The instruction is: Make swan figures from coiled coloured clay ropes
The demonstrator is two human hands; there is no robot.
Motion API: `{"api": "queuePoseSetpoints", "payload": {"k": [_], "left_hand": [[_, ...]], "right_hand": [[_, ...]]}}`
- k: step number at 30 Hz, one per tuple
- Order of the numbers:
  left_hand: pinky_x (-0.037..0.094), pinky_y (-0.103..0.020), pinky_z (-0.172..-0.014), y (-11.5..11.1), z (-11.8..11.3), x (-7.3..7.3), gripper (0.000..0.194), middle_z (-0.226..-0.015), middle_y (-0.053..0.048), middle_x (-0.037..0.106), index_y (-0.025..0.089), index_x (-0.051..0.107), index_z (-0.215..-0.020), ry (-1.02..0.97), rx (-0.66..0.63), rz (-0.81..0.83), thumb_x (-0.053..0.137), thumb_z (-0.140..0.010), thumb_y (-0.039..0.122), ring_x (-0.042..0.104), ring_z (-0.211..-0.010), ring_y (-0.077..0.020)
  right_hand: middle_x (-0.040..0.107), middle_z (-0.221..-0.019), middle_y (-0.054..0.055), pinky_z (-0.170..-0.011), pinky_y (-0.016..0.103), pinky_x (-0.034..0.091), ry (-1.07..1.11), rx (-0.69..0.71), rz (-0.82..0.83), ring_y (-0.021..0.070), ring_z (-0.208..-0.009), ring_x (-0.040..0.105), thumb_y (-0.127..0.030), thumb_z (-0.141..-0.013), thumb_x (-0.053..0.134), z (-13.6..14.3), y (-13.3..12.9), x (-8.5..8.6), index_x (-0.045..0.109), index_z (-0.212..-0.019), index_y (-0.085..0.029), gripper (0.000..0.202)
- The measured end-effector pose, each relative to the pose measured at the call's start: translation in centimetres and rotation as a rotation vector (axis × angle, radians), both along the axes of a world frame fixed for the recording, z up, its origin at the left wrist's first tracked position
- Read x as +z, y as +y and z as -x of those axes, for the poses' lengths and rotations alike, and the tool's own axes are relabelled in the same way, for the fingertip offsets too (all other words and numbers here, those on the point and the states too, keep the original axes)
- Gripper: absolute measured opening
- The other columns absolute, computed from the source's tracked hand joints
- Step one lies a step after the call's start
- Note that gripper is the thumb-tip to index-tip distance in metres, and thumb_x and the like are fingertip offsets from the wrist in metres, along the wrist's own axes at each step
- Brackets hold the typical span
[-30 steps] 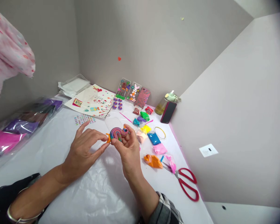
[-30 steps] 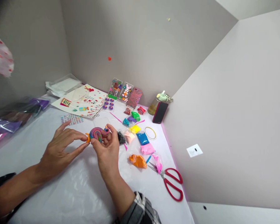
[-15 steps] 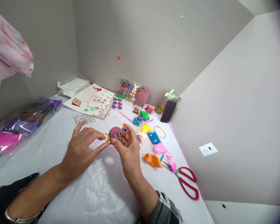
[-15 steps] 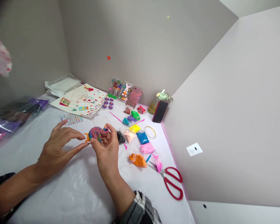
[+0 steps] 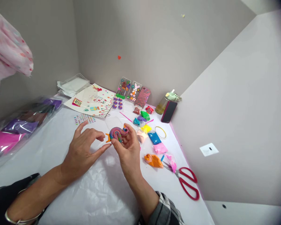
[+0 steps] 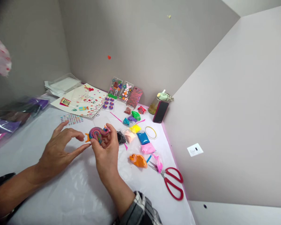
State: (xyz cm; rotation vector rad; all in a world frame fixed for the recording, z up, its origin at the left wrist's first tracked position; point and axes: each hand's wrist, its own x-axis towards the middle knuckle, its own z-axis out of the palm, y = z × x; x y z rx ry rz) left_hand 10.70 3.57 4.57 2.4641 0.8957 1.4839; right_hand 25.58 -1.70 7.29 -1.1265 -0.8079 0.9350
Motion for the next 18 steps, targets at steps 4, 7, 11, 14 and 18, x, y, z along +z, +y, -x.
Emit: {"api": "queuePoseSetpoints", "payload": {"k": [4,7,11,14,18], "left_hand": [[0.033,-0.062,-0.116,-0.1,0.0,0.2,0.006,-0.079,0.002,0.069,0.024,0.060,-0.095,0.042,-0.033,-0.035,0.064,-0.098,0.024,0.068,-0.071,-0.0195],[0.034,-0.061,-0.116,-0.2,0.0,0.4,0.007,-0.078,0.003,0.069,0.024,0.061,-0.091,0.051,-0.024,-0.038,0.063,-0.098,0.022,0.068,-0.071,-0.0193],[0.034,-0.059,-0.117,0.1,0.2,0.2,0.012,-0.078,0.003,0.069,0.024,0.062,-0.092,0.017,-0.036,-0.008,0.066,-0.098,0.033,0.068,-0.071,-0.0189],[0.041,-0.054,-0.115,0.5,0.5,-0.3,0.016,-0.079,0.003,0.066,0.023,0.063,-0.100,-0.039,-0.011,0.035,0.065,-0.098,0.039,0.067,-0.074,-0.0189],[0.039,-0.054,-0.118,0.9,0.7,-0.6,0.019,-0.090,0.000,0.070,0.024,0.065,-0.113,-0.027,0.002,0.061,0.064,-0.099,0.036,0.069,-0.081,-0.0195]], "right_hand": [[0.068,-0.106,0.003,-0.091,0.035,0.059,0.019,0.013,-0.003,0.0213,-0.101,0.070,-0.023,-0.069,0.085,0.1,0.1,-0.1,0.058,-0.125,-0.025,0.063],[0.067,-0.109,0.004,-0.092,0.035,0.058,0.012,0.021,-0.001,0.0212,-0.102,0.070,-0.024,-0.069,0.085,0.1,0.1,-0.2,0.057,-0.126,-0.025,0.064],[0.067,-0.108,0.004,-0.089,0.034,0.058,-0.008,0.019,0.003,0.0205,-0.100,0.070,-0.025,-0.070,0.085,-0.3,0.1,0.0,0.055,-0.127,-0.025,0.064],[0.068,-0.107,0.004,-0.088,0.033,0.057,-0.030,0.028,-0.007,0.0204,-0.100,0.070,-0.026,-0.073,0.083,-0.8,0.0,0.3,0.054,-0.129,-0.025,0.063],[0.069,-0.105,0.004,-0.091,0.034,0.056,-0.042,0.083,-0.005,0.0207,-0.101,0.070,-0.027,-0.077,0.080,-1.0,-0.1,0.3,0.052,-0.132,-0.024,0.061]]}}
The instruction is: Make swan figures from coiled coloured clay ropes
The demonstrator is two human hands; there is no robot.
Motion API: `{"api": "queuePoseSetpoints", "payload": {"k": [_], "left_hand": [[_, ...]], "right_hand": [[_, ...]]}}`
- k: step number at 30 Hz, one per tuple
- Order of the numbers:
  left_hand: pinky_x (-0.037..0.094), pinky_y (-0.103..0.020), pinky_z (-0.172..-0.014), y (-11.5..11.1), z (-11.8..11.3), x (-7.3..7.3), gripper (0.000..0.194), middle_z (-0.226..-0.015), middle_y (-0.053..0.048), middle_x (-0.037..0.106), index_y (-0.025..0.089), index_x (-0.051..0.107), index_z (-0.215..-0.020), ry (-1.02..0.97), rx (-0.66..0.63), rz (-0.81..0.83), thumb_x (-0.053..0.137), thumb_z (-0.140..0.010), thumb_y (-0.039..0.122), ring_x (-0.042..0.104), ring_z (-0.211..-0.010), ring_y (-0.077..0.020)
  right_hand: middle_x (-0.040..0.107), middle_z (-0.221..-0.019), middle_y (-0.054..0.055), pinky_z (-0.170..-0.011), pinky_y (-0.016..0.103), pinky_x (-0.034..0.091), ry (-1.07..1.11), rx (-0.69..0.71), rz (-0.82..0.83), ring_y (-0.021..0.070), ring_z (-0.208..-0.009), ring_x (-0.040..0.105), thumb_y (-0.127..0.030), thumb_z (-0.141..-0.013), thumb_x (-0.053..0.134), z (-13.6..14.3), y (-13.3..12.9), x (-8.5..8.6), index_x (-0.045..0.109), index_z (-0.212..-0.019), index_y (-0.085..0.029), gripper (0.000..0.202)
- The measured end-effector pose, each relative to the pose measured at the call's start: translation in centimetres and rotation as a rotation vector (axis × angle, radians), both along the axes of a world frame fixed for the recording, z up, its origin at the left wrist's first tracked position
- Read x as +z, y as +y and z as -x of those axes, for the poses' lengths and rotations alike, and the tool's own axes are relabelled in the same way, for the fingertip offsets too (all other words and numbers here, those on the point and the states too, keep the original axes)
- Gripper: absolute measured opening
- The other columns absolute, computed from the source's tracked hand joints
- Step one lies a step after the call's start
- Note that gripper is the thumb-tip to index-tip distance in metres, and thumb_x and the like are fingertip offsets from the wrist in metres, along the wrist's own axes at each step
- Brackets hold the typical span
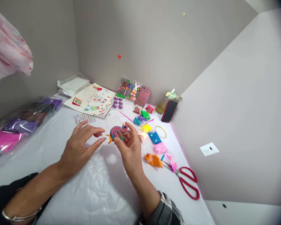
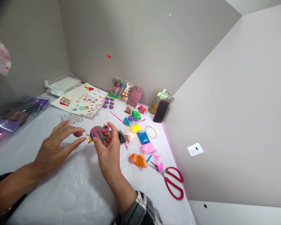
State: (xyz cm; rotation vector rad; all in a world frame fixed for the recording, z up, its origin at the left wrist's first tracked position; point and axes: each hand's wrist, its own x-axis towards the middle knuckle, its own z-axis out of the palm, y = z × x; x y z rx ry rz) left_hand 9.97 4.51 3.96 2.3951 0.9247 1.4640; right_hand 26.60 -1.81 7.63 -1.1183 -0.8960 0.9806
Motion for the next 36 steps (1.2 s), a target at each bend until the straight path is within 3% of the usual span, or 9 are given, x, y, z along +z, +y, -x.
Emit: {"api": "queuePoseSetpoints", "payload": {"k": [7,16,22,30,33,36], "left_hand": [[0.033,-0.055,-0.119,-0.02,-0.06,0.04,0.006,-0.092,0.001,0.076,0.026,0.065,-0.101,-0.018,-0.058,0.002,0.064,-0.098,0.031,0.073,-0.083,-0.0204],[0.036,-0.052,-0.118,-0.40,-0.45,0.56,0.004,-0.082,0.004,0.073,0.025,0.064,-0.091,-0.051,-0.063,0.009,0.065,-0.095,0.025,0.071,-0.074,-0.0182],[0.033,-0.051,-0.120,-0.41,-0.32,0.27,0.010,-0.086,0.002,0.071,0.025,0.066,-0.100,-0.044,-0.065,0.119,0.066,-0.095,0.034,0.069,-0.079,-0.0191],[0.028,-0.052,-0.121,-0.39,-0.35,0.38,0.006,-0.087,0.002,0.075,0.026,0.069,-0.097,-0.026,-0.113,0.142,0.065,-0.095,0.030,0.069,-0.080,-0.0193],[0.027,-0.050,-0.121,-0.53,-0.38,0.36,0.012,-0.090,0.002,0.074,0.027,0.069,-0.102,-0.048,-0.138,0.241,0.067,-0.095,0.036,0.068,-0.083,-0.0200],[0.041,-0.043,-0.109,-0.74,-0.31,0.50,0.019,-0.095,0.001,0.073,0.029,0.071,-0.100,-0.063,-0.198,0.489,0.065,-0.095,0.046,0.067,-0.092,-0.0230]], "right_hand": [[0.067,-0.094,0.000,-0.089,0.033,0.055,-0.024,0.009,-0.020,0.0200,-0.097,0.070,-0.024,-0.077,0.078,0.32,0.15,-0.66,0.049,-0.135,-0.023,0.064],[0.068,-0.096,0.001,-0.086,0.033,0.056,-0.124,-0.001,-0.047,0.0193,-0.095,0.071,-0.020,-0.079,0.074,0.52,0.23,-1.01,0.050,-0.136,-0.023,0.062],[0.069,-0.096,0.002,-0.090,0.035,0.056,-0.144,-0.015,-0.063,0.0197,-0.096,0.071,-0.021,-0.081,0.072,0.37,0.16,-0.82,0.049,-0.138,-0.022,0.061],[0.067,-0.094,0.001,-0.087,0.035,0.054,-0.143,0.004,-0.057,0.0197,-0.093,0.069,-0.024,-0.080,0.072,0.27,0.22,-0.77,0.048,-0.137,-0.022,0.063],[0.068,-0.094,0.001,-0.088,0.036,0.054,-0.142,0.002,-0.048,0.0205,-0.094,0.069,-0.024,-0.080,0.073,0.17,0.21,-0.66,0.048,-0.137,-0.022,0.063],[0.070,-0.095,0.002,-0.089,0.037,0.054,-0.150,0.007,-0.053,0.0213,-0.096,0.070,-0.023,-0.080,0.073,0.06,0.20,-0.56,0.048,-0.137,-0.022,0.062]]}}
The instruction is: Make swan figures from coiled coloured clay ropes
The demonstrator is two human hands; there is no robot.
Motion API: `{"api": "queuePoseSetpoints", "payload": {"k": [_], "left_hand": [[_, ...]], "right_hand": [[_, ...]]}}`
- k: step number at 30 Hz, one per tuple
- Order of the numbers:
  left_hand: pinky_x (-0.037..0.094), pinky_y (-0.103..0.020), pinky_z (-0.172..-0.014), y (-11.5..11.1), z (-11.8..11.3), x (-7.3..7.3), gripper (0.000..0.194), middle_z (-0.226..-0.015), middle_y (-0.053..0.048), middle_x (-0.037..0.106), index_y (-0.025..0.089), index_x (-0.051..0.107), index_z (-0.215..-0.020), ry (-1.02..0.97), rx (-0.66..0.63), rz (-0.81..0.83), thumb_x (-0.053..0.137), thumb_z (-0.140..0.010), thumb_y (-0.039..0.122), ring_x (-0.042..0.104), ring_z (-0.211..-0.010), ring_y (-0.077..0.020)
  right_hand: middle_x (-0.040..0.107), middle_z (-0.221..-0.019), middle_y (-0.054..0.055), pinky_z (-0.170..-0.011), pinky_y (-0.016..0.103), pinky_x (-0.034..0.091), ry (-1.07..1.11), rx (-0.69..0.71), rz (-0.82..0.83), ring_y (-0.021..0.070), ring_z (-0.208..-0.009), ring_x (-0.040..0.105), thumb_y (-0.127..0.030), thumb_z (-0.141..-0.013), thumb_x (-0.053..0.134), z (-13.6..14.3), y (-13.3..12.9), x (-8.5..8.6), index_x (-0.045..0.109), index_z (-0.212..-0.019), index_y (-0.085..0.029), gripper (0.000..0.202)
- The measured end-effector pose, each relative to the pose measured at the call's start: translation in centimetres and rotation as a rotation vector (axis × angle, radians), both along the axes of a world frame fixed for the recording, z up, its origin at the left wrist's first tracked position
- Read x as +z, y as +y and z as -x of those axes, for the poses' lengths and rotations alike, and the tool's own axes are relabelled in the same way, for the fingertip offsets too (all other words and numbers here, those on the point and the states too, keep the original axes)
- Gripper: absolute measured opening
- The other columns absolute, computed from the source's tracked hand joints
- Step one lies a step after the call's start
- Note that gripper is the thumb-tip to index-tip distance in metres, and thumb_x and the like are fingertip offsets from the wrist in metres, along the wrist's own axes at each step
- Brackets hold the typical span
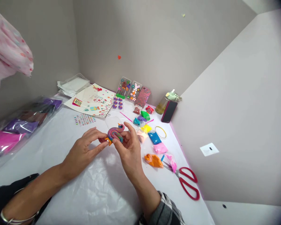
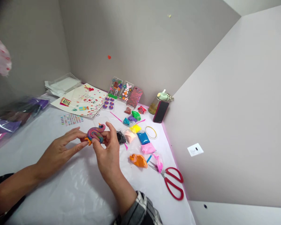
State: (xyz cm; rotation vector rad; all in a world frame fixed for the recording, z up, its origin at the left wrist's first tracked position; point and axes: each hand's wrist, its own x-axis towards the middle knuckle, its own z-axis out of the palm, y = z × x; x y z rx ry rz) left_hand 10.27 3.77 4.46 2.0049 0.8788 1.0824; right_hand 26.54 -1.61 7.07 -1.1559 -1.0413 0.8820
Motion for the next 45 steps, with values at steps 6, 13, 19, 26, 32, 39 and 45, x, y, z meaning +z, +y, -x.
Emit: {"api": "queuePoseSetpoints", "payload": {"k": [6,13,19,26,32,39,45], "left_hand": [[0.048,-0.037,-0.101,0.1,0.2,0.7,0.032,-0.116,-0.001,0.073,0.032,0.069,-0.114,-0.151,-0.121,0.457,0.068,-0.091,0.054,0.065,-0.113,-0.0268],[0.048,-0.043,-0.108,0.0,0.3,0.9,0.029,-0.124,-0.003,0.074,0.030,0.073,-0.113,-0.313,-0.150,0.601,0.073,-0.090,0.049,0.064,-0.122,-0.0303],[0.047,-0.046,-0.112,0.1,0.1,1.4,0.026,-0.127,-0.004,0.073,0.027,0.070,-0.105,-0.538,-0.063,0.765,0.078,-0.086,0.044,0.064,-0.125,-0.0298],[0.049,-0.039,-0.108,0.0,0.0,1.1,0.023,-0.123,-0.002,0.074,0.029,0.070,-0.102,-0.555,-0.089,0.779,0.079,-0.086,0.043,0.064,-0.123,-0.0260],[0.051,-0.035,-0.104,-0.4,-0.3,1.1,0.023,-0.118,-0.001,0.076,0.029,0.070,-0.104,-0.560,-0.123,0.760,0.079,-0.087,0.042,0.066,-0.119,-0.0240],[0.050,-0.040,-0.106,-0.7,-0.5,1.5,0.027,-0.123,-0.002,0.075,0.028,0.070,-0.102,-0.559,-0.111,0.747,0.080,-0.084,0.044,0.067,-0.119,-0.0265],[0.049,-0.038,-0.106,-0.8,-0.4,1.5,0.024,-0.122,-0.002,0.075,0.029,0.069,-0.104,-0.566,-0.113,0.748,0.078,-0.086,0.043,0.065,-0.124,-0.0260]], "right_hand": [[0.073,-0.100,0.003,-0.090,0.037,0.056,-0.042,0.042,-0.024,0.0205,-0.096,0.072,-0.020,-0.082,0.072,-0.1,-0.2,0.3,0.048,-0.138,-0.023,0.061],[0.073,-0.106,0.005,-0.094,0.038,0.056,-0.146,0.122,-0.043,0.0206,-0.099,0.072,-0.024,-0.086,0.071,-0.2,-0.3,0.1,0.051,-0.136,-0.024,0.053],[0.070,-0.100,0.006,-0.085,0.035,0.056,-0.481,-0.088,-0.177,0.0202,-0.094,0.068,-0.025,-0.092,0.070,-0.7,-0.6,0.0,0.062,-0.108,-0.021,0.018],[0.071,-0.100,0.008,-0.082,0.036,0.051,-0.977,-0.219,-0.403,0.0224,-0.093,0.066,-0.023,-0.097,0.065,-0.1,-0.8,-0.6,0.065,-0.103,-0.021,0.006],[0.073,-0.094,0.007,-0.079,0.036,0.047,-1.108,-0.283,-0.454,0.0216,-0.087,0.065,-0.019,-0.096,0.064,0.0,-0.6,-0.6,0.066,-0.097,-0.020,0.002],[0.073,-0.090,0.006,-0.077,0.035,0.046,-1.081,-0.273,-0.436,0.0203,-0.084,0.066,-0.019,-0.099,0.060,0.0,-0.7,-0.6,0.066,-0.094,-0.021,0.008],[0.073,-0.095,0.008,-0.079,0.036,0.046,-1.067,-0.278,-0.441,0.0220,-0.088,0.065,-0.021,-0.098,0.062,0.0,-0.8,-0.5,0.064,-0.102,-0.020,0.004]]}}
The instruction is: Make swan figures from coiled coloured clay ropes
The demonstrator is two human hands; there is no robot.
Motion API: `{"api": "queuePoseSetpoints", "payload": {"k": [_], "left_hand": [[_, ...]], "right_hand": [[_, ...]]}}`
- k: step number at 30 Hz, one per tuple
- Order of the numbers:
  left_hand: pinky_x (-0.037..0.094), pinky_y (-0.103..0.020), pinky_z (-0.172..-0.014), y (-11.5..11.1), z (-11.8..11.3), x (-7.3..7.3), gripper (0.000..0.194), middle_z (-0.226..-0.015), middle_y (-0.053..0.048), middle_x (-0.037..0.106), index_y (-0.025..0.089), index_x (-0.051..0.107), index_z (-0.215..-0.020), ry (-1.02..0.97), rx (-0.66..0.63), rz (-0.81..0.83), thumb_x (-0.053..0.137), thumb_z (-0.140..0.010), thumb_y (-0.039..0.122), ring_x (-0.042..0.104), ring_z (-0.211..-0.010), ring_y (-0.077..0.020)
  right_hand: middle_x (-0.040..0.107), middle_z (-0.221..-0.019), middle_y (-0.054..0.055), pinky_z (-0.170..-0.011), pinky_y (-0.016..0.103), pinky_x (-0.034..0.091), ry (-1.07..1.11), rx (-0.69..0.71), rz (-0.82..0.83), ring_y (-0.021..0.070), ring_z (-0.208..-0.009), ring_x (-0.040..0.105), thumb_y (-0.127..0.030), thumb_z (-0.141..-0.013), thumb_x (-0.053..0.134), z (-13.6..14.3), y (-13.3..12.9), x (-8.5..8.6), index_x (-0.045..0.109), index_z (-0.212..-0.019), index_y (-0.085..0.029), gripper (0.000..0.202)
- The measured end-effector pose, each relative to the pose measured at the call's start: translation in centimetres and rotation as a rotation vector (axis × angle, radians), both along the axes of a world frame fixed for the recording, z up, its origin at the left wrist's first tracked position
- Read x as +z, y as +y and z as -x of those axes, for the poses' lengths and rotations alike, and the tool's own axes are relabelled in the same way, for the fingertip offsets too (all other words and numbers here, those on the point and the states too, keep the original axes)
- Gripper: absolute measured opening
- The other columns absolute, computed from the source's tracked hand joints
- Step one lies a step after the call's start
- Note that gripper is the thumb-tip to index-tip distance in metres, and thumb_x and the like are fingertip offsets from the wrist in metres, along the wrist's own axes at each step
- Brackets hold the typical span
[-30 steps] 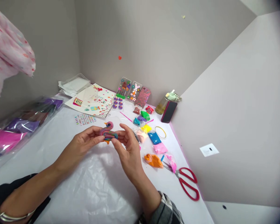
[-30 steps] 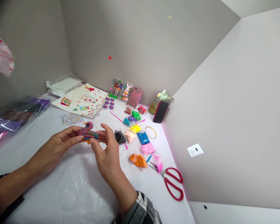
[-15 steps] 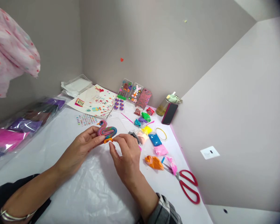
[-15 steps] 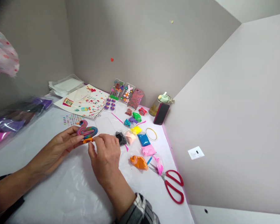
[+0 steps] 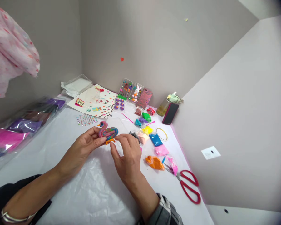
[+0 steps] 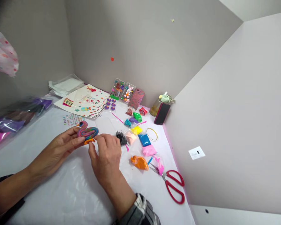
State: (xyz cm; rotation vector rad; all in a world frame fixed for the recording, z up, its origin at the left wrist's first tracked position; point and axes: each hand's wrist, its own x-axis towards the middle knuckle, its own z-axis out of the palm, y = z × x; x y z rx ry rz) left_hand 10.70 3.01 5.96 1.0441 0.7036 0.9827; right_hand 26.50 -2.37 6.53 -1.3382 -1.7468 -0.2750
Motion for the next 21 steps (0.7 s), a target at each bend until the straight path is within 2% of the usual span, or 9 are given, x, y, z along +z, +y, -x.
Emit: {"api": "queuePoseSetpoints", "payload": {"k": [4,9,14,18,21], "left_hand": [[0.048,-0.041,-0.107,0.07,-0.04,-0.09,0.023,-0.123,-0.003,0.075,0.028,0.069,-0.101,0.019,-0.001,-0.015,0.078,-0.087,0.044,0.065,-0.123,-0.0273],[0.048,-0.041,-0.107,0.07,-0.03,-0.05,0.032,-0.125,-0.004,0.074,0.028,0.068,-0.112,0.025,-0.009,-0.023,0.079,-0.086,0.044,0.067,-0.119,-0.0267],[0.051,-0.038,-0.105,0.25,0.10,0.00,0.026,-0.118,-0.002,0.076,0.028,0.069,-0.105,0.001,0.026,-0.011,0.079,-0.085,0.042,0.067,-0.119,-0.0257],[0.052,-0.040,-0.103,0.33,0.05,0.01,0.021,-0.115,-0.003,0.076,0.029,0.070,-0.102,0.014,0.043,-0.030,0.078,-0.086,0.041,0.068,-0.116,-0.0269],[0.053,-0.043,-0.101,0.21,-0.04,0.20,0.020,-0.112,-0.003,0.077,0.028,0.070,-0.101,0.026,0.041,-0.054,0.077,-0.087,0.041,0.069,-0.114,-0.0281]], "right_hand": [[0.073,-0.095,0.008,-0.080,0.035,0.047,0.006,-0.011,-0.014,0.0225,-0.090,0.065,-0.028,-0.099,0.065,-0.12,0.15,-0.19,0.061,-0.103,-0.020,0.010],[0.072,-0.094,0.007,-0.079,0.034,0.048,0.004,-0.017,-0.001,0.0216,-0.088,0.066,-0.030,-0.100,0.066,-0.33,0.17,-0.26,0.061,-0.100,-0.020,0.011],[0.072,-0.097,0.008,-0.082,0.035,0.048,0.021,-0.008,0.024,0.0220,-0.092,0.066,-0.030,-0.099,0.066,-0.44,0.06,-0.30,0.062,-0.103,-0.020,0.011],[0.073,-0.100,0.009,-0.083,0.036,0.048,-0.003,0.001,0.036,0.0218,-0.093,0.066,-0.027,-0.100,0.065,-0.41,0.12,-0.33,0.067,-0.109,-0.020,0.012],[0.074,-0.096,0.007,-0.080,0.036,0.047,-0.006,0.009,0.044,0.0207,-0.088,0.066,-0.026,-0.101,0.062,-0.36,0.18,-0.26,0.069,-0.105,-0.021,0.009]]}}
